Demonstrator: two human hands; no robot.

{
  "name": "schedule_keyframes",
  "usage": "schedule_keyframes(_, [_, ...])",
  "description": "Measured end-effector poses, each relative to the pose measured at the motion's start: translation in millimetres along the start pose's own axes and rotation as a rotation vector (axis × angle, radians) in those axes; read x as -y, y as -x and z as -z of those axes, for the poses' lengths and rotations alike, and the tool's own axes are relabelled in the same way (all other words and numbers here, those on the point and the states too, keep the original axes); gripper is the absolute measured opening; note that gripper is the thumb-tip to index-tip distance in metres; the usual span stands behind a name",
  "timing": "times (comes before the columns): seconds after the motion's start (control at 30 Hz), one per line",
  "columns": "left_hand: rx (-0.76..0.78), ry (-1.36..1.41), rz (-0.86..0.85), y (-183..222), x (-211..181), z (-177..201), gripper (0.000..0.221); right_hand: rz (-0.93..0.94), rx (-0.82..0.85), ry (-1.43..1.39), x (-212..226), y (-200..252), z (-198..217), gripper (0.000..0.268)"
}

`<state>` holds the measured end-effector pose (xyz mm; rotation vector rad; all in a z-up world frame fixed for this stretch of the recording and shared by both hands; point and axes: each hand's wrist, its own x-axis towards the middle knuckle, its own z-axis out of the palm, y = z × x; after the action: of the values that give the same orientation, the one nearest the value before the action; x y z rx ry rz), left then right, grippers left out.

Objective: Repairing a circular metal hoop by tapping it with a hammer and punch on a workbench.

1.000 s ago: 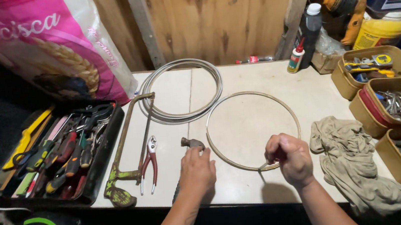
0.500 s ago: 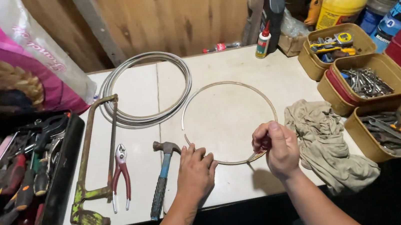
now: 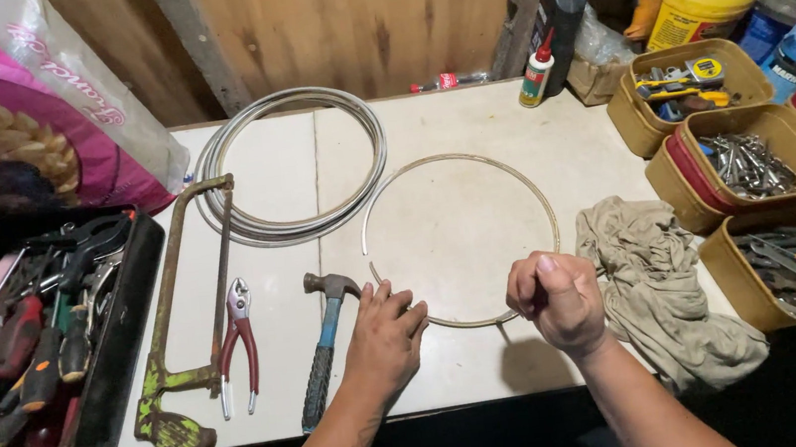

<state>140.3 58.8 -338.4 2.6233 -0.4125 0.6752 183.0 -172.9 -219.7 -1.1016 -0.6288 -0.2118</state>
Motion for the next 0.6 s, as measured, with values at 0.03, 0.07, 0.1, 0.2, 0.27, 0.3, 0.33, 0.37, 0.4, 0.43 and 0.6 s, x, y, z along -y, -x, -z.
schedule_keyframes(0.03, [0.001,-0.003,0.002,0,1,-3,0.023,-0.001,0.0,-0.003,2,-1,0,0.049])
schedule_keyframes(0.07, [0.001,-0.008,0.009,1,2,-7,0.022,-0.009,0.054,-0.028,4,0,1,0.049])
schedule_keyframes(0.1, [0.0,-0.013,0.017,2,3,-10,0.021,-0.016,0.107,-0.053,7,0,1,0.05])
schedule_keyframes(0.2, [0.032,0.0,0.05,2,0,-9,0.021,-0.012,0.225,-0.011,13,-4,-2,0.05])
schedule_keyframes(0.27, [0.024,-0.01,0.043,2,3,-13,0.021,-0.019,0.266,-0.007,19,-9,-5,0.05])
schedule_keyframes(0.3, [0.02,-0.015,0.036,2,3,-15,0.02,-0.029,0.304,0.001,22,-10,-6,0.05])
schedule_keyframes(0.33, [0.016,-0.02,0.034,2,4,-15,0.02,-0.024,0.307,-0.002,19,-11,-4,0.05])
schedule_keyframes(0.37, [0.011,-0.026,0.035,2,4,-15,0.021,-0.053,0.302,-0.046,16,-13,-2,0.048])
schedule_keyframes(0.4, [0.008,-0.03,0.035,2,3,-14,0.021,-0.085,0.295,-0.088,14,-13,0,0.046])
schedule_keyframes(0.43, [0.006,-0.032,0.034,4,4,-13,0.021,-0.082,0.296,-0.089,11,-11,2,0.046])
schedule_keyframes(0.6, [0.036,-0.028,0.07,0,-4,1,0.03,-0.037,0.096,-0.02,16,-4,11,0.043])
